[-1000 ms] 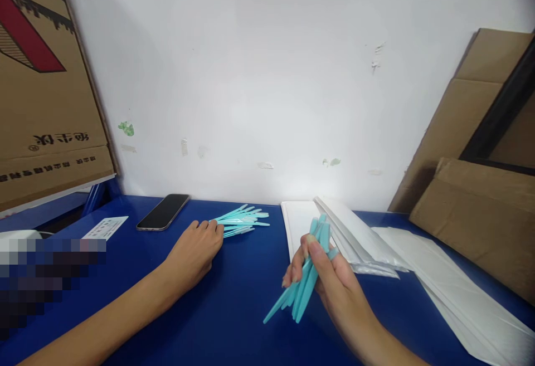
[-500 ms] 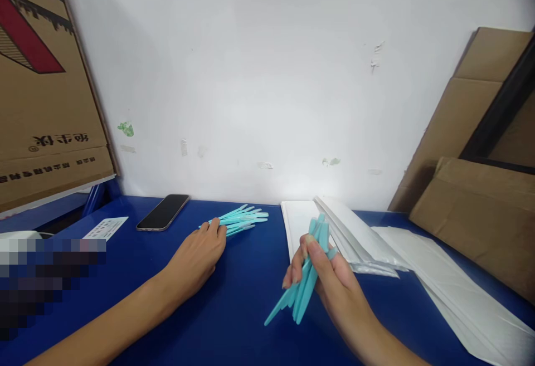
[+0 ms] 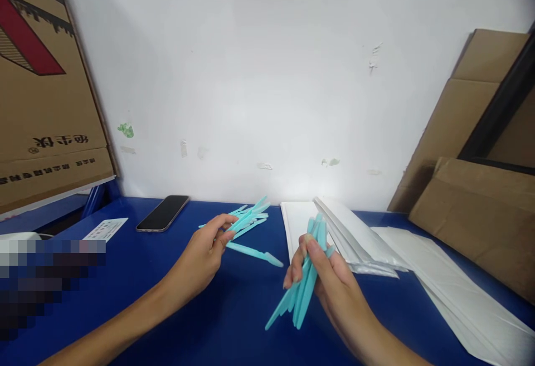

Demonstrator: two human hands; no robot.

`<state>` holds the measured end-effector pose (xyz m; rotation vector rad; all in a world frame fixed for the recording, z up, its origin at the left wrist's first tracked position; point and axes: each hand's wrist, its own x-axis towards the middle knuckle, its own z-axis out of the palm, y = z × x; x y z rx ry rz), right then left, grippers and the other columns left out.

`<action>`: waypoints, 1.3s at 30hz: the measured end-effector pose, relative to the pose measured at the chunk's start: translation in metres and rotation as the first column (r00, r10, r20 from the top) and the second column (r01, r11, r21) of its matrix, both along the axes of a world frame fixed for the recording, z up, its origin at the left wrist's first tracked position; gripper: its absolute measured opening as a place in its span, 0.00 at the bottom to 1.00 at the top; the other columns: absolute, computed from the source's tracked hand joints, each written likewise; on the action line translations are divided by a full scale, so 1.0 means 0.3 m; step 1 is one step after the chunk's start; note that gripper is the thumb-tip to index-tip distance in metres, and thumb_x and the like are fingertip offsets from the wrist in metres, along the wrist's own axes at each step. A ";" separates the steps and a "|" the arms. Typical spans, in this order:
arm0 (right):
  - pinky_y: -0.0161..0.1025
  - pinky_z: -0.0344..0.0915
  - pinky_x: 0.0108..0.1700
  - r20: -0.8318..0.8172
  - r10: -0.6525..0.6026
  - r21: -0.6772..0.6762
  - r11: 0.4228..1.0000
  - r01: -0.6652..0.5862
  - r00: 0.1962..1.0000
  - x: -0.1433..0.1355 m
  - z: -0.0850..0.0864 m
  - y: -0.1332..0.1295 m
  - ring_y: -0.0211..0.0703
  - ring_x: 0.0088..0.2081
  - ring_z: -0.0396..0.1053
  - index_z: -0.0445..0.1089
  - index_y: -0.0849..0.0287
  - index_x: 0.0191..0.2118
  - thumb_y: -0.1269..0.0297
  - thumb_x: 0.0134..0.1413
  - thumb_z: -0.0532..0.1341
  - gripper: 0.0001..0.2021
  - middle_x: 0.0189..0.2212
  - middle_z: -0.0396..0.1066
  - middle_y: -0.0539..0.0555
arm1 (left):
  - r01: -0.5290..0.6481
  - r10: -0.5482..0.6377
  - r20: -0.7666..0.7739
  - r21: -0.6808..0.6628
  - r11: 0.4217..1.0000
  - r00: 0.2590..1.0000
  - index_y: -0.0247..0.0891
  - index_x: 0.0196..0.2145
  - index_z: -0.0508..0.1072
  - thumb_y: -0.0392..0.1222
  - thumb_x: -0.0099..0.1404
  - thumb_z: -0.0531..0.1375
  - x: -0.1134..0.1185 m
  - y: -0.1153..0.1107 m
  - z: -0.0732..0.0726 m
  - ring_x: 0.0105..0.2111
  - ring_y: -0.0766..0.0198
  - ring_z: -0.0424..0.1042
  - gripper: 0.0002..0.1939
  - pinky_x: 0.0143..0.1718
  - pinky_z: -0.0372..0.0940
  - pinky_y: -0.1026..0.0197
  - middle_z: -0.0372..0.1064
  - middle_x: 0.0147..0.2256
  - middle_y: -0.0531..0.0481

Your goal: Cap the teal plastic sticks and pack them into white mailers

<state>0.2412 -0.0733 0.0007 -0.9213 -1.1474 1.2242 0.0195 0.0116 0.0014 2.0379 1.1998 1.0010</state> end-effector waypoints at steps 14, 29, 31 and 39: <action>0.41 0.68 0.41 -0.018 -0.026 -0.106 0.994 0.024 1.000 -0.004 -0.013 0.001 0.48 0.35 0.75 0.71 0.57 0.37 0.36 0.57 0.60 0.25 0.29 0.77 0.53 | 0.411 0.066 0.730 -0.455 0.790 0.680 0.39 0.41 0.69 0.48 0.65 0.67 0.047 -0.066 -0.022 0.26 0.72 0.51 0.14 0.26 0.48 0.67 0.51 0.30 0.58; 0.48 0.71 0.48 -0.138 -0.136 -0.239 0.966 0.100 0.981 -0.040 -0.008 -0.016 0.57 0.45 0.78 0.75 0.60 0.46 0.38 0.50 0.67 0.29 0.38 0.81 0.59 | 0.415 -0.029 0.640 -0.462 0.784 0.768 0.41 0.41 0.69 0.56 0.66 0.64 0.103 -0.150 -0.044 0.29 0.69 0.55 0.17 0.32 0.55 0.67 0.60 0.33 0.55; 0.48 0.71 0.49 -0.137 -0.169 -0.224 0.965 0.135 0.976 -0.039 -0.023 -0.009 0.57 0.48 0.77 0.75 0.58 0.46 0.39 0.50 0.67 0.27 0.43 0.80 0.58 | 0.415 -0.072 0.601 -0.456 0.787 0.796 0.41 0.40 0.67 0.58 0.65 0.64 0.108 -0.162 -0.044 0.29 0.69 0.56 0.19 0.33 0.57 0.66 0.61 0.34 0.55; 0.53 0.71 0.50 -0.097 -0.155 -0.184 0.974 0.135 0.983 -0.036 -0.065 0.004 0.60 0.50 0.75 0.74 0.57 0.48 0.37 0.53 0.65 0.28 0.43 0.80 0.59 | 0.446 -0.250 0.472 -0.365 0.817 0.845 0.42 0.40 0.70 0.61 0.69 0.57 0.136 -0.219 -0.048 0.31 0.65 0.62 0.19 0.33 0.61 0.64 0.64 0.34 0.52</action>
